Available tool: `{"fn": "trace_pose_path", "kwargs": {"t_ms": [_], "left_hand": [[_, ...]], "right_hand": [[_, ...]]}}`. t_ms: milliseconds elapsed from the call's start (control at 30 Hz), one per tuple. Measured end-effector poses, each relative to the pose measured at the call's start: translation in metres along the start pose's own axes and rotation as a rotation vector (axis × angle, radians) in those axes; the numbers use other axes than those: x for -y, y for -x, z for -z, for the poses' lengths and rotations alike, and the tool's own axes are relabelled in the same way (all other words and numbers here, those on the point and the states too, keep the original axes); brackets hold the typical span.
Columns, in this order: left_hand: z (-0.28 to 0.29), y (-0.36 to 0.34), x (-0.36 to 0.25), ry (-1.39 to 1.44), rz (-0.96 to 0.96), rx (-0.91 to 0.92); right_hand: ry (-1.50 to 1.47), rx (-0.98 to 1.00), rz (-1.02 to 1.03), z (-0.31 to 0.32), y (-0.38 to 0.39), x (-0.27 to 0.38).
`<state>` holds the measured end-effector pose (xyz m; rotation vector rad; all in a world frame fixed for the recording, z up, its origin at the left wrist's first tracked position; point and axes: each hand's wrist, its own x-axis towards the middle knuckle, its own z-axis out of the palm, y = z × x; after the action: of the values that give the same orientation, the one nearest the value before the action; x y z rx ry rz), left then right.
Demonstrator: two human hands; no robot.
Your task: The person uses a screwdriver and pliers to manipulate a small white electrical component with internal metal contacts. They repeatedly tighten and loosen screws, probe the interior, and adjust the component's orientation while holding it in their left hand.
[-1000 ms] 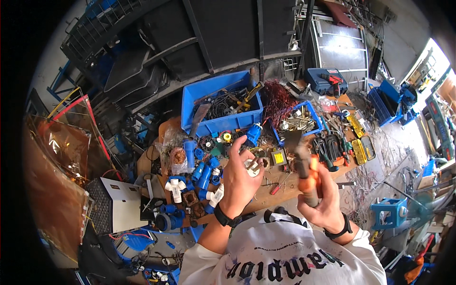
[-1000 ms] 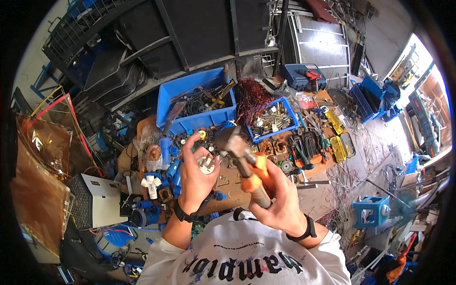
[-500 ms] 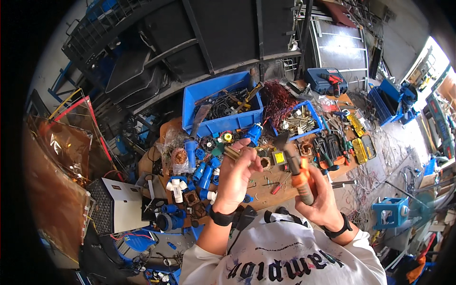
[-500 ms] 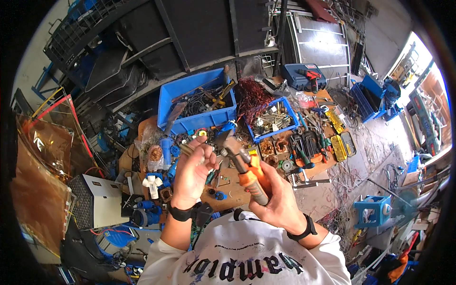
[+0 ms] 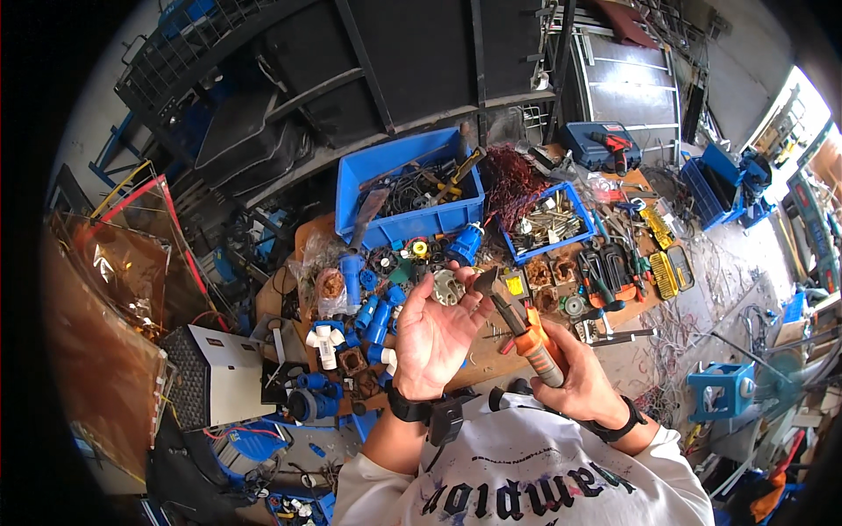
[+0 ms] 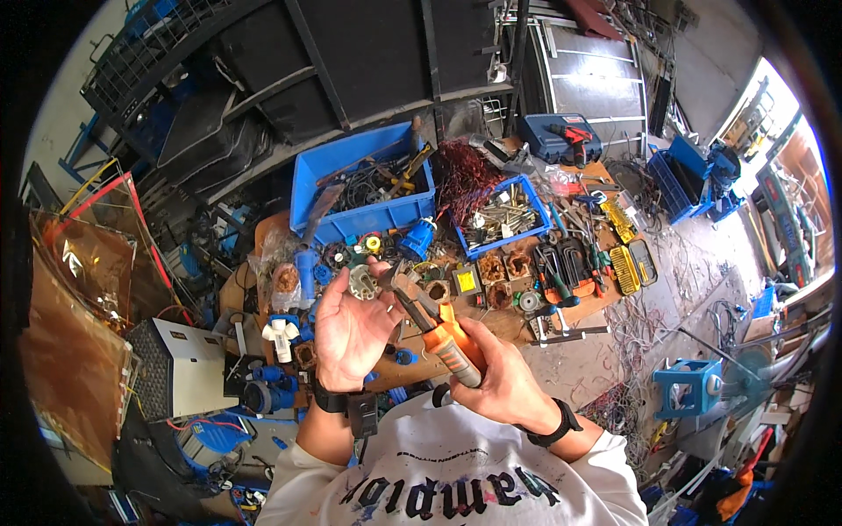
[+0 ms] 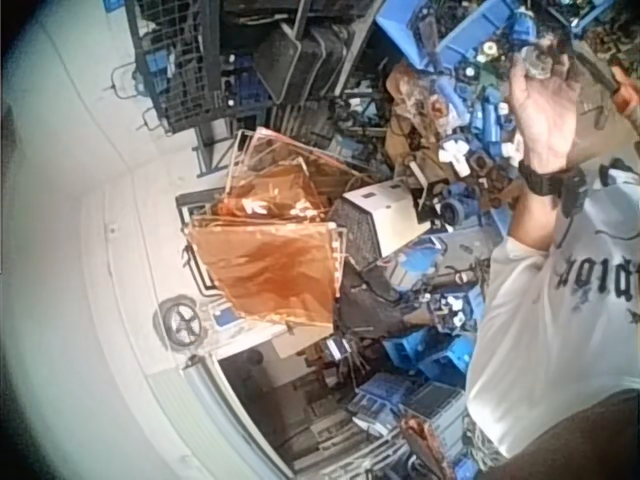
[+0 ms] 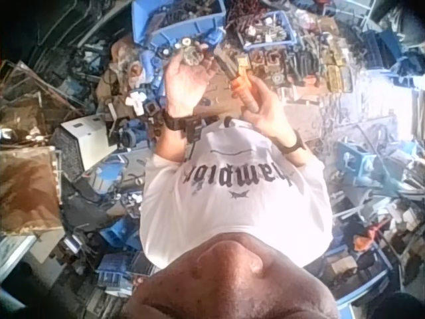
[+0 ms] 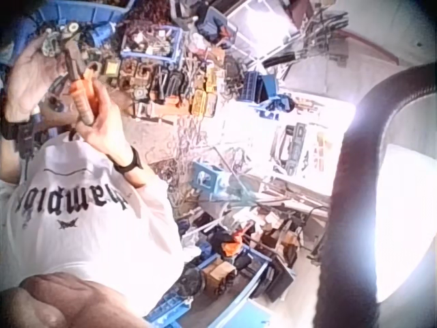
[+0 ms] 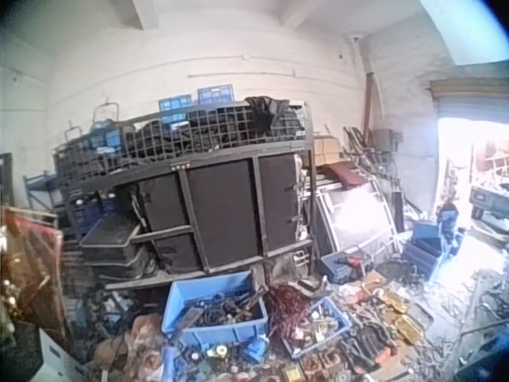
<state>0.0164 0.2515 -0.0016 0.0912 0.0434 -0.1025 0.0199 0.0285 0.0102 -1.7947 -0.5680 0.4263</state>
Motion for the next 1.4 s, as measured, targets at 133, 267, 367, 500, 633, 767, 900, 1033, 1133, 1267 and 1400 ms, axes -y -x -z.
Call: {"fn": "trace_pose_path", "kwargs": {"t_ms": [133,267,367,500,633,767,900,1033,1133,1267,1400], "left_hand": [[-0.006,0.004,0.006,0.039,-0.055,-0.080],[-0.005,0.008,0.002,-0.034,-0.050,-0.029],[-0.007,0.008,0.003,-0.082,-0.053,-0.001],[-0.010,0.008,0.004,-0.137,-0.053,0.000],[-0.010,0.010,0.004,-0.177,-0.078,-0.033],[-0.009,0.009,0.005,-0.206,-0.084,-0.062],[-0.011,0.009,0.008,-0.278,-0.108,-0.049],[-0.015,0.011,0.009,-0.181,-0.067,-0.067],[-0.015,0.013,0.010,-0.136,-0.047,-0.064],[-0.015,0.013,0.009,-0.105,-0.011,-0.006],[-0.007,0.011,0.003,-0.359,-0.110,0.035]], "right_hand": [[-0.016,0.012,0.013,-0.002,0.000,-0.001],[0.012,0.032,-0.011,-0.001,-0.001,0.003],[-0.009,0.022,-0.006,-0.002,-0.001,0.001],[-0.010,0.006,0.010,-0.002,-0.001,0.001],[-0.038,0.049,-0.083,-0.001,0.001,0.009],[-0.081,0.084,-0.171,0.002,0.003,0.009],[-0.061,0.019,-0.015,-0.002,0.003,-0.003],[-0.048,0.022,-0.012,-0.001,0.004,0.000],[-0.034,0.033,-0.009,-0.001,0.003,0.002],[-0.045,0.035,-0.015,0.000,0.004,-0.001],[-0.032,0.024,-0.006,0.000,0.005,-0.003]]}}
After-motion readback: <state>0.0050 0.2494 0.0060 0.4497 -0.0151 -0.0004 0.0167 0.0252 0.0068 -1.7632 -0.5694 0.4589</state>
